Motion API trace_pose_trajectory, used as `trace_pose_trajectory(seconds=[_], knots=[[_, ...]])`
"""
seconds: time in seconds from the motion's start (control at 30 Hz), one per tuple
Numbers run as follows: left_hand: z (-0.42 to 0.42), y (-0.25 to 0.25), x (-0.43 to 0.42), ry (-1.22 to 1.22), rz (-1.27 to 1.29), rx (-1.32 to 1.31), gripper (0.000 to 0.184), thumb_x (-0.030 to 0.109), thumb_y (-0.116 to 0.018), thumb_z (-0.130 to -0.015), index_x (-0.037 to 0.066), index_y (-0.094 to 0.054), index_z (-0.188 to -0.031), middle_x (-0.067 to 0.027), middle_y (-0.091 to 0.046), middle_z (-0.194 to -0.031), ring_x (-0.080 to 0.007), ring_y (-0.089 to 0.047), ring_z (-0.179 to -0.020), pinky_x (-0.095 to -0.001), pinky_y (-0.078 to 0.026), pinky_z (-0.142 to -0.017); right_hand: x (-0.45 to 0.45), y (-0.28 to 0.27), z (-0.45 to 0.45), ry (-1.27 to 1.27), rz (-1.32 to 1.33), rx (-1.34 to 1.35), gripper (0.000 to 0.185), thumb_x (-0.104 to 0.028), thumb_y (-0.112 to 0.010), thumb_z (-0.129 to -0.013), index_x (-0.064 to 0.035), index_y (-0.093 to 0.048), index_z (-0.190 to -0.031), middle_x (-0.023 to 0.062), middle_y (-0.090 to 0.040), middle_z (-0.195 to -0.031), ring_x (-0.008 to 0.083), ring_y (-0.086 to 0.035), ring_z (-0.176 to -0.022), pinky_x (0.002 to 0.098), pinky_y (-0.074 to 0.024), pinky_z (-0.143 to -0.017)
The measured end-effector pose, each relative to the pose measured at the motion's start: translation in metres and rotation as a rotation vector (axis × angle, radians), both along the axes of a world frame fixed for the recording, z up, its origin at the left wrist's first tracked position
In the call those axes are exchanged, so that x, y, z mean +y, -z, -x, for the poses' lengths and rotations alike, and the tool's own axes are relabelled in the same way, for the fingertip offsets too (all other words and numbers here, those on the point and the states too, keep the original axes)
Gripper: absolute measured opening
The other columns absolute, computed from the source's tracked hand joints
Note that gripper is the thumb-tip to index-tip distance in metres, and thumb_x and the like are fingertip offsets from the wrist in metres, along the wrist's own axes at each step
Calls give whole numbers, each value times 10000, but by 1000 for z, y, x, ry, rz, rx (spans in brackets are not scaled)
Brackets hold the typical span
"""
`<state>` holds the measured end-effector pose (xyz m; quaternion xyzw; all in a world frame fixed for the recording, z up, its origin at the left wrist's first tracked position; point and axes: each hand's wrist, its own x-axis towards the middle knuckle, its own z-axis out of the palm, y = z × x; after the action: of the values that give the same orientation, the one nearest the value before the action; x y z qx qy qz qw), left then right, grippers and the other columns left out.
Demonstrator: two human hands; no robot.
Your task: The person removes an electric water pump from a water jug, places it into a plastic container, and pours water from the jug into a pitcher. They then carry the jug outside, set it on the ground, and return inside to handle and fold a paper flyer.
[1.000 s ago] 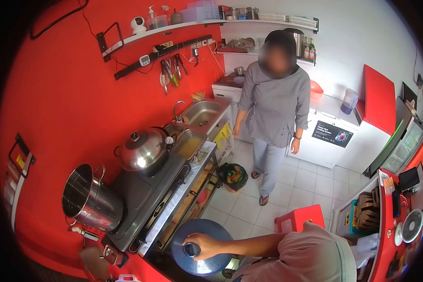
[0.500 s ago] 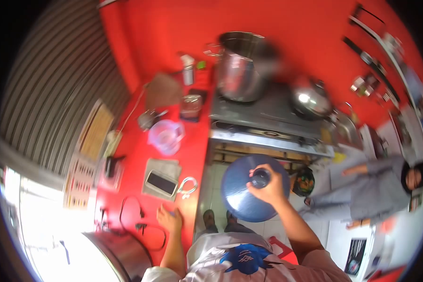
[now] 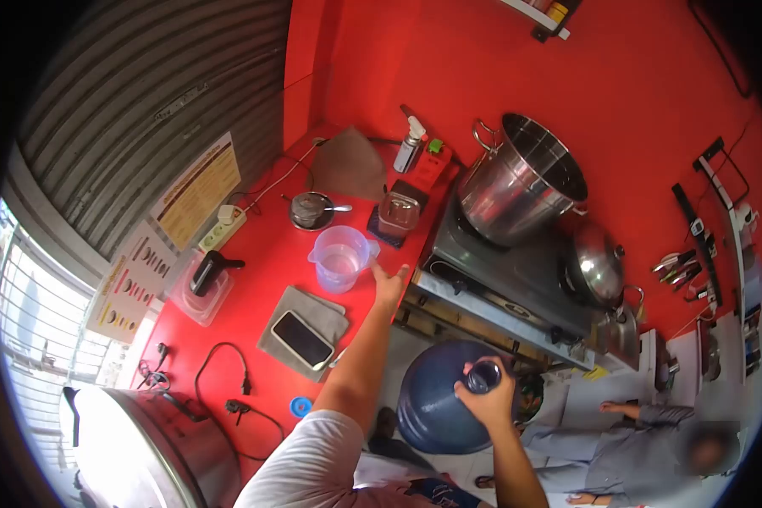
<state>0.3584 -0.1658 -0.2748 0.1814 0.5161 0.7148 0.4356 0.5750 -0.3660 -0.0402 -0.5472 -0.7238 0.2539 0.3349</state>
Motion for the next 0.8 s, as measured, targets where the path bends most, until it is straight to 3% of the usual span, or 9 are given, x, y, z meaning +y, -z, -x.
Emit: trace_pose_trajectory(seconds=[0.07, 0.1, 0.17, 0.2, 0.33, 0.43, 0.6, 0.7, 0.8], knots=[[9, 3, 24, -130, 83, 246, 990, 192, -736, -824, -66, -45, -1485, -249, -95, -1560, -361, -107, -1449, -386, -95, -1186, -1, 8, -9, 58, 23, 48, 410, -91, -809, -591, -30, -578, -924, 99, -714, -847, 183, -705, -810, 308, -546, -768], [14, -5, 24, -191, 232, 464, 886, 221, -715, -841, -106, -161, -1449, -296, -204, -1512, -403, -190, -1419, -403, -155, -1175, -2, 12, -12, 89, 38, 76, 411, -77, -810, -585, -29, -576, -919, 96, -714, -848, 177, -701, -811, 306, -547, -771], [24, -9, 22, -137, 240, 453, 776, 277, -694, -863, -114, -283, -1392, -326, -332, -1430, -433, -303, -1356, -426, -247, -1130, -1, 14, -18, 96, 37, 77, 413, -71, -817, -583, -30, -573, -914, 92, -713, -843, 173, -698, -809, 306, -547, -771], [24, -7, 22, -203, 178, 450, 658, 334, -663, -886, -100, -406, -1310, -330, -457, -1312, -462, -439, -1230, -456, -347, -1042, -2, 15, -20, 95, 32, 73, 412, -71, -817, -586, -30, -572, -915, 90, -713, -841, 173, -699, -808, 306, -547, -770], [17, -8, -15, -8, 267, 433, 471, 351, -646, -897, -41, -542, -1137, -281, -595, -1121, -444, -560, -1054, -461, -435, -911, 0, 7, -12, 72, -4, -28, 401, -126, -827, -623, -35, -574, -922, 84, -714, -813, 195, -712, -797, 307, -549, -756], [4, -7, -66, -7, 189, 640, 426, 344, -648, -895, -20, -556, -1097, -248, -626, -1073, -422, -585, -1029, -454, -449, -875, 8, 1, -6, 34, -9, -95, 415, -146, -823, -628, -24, -576, -938, 90, -718, -826, 219, -718, -771, 320, -555, -727], [9, -34, -130, 95, 273, 598, 384, 331, -627, -908, 9, -565, -1107, -242, -653, -946, -421, -628, -896, -455, -479, -767, 30, 8, 3, -97, 3, -91, 422, -152, -803, -607, -30, -580, -944, 103, -711, -828, 253, -714, -767, 338, -556, -713], [12, -31, -152, 188, 259, 593, 387, 345, -633, -926, 7, -576, -1105, -150, -649, -813, -194, -625, -752, -357, -483, -704, 51, 12, 19, -227, 43, -118, 406, -173, -798, -609, -47, -582, -929, 127, -680, -783, 295, -702, -757, 350, -546, -707], [16, -17, -166, 206, 232, 554, 379, 342, -637, -924, 13, -571, -1099, -165, -652, -813, -205, -635, -755, -366, -483, -700, 73, 10, 45, -284, 66, -293, 441, -233, -799, -602, -34, -589, -935, 155, -673, -823, 332, -681, -782, 384, -537, -742]])
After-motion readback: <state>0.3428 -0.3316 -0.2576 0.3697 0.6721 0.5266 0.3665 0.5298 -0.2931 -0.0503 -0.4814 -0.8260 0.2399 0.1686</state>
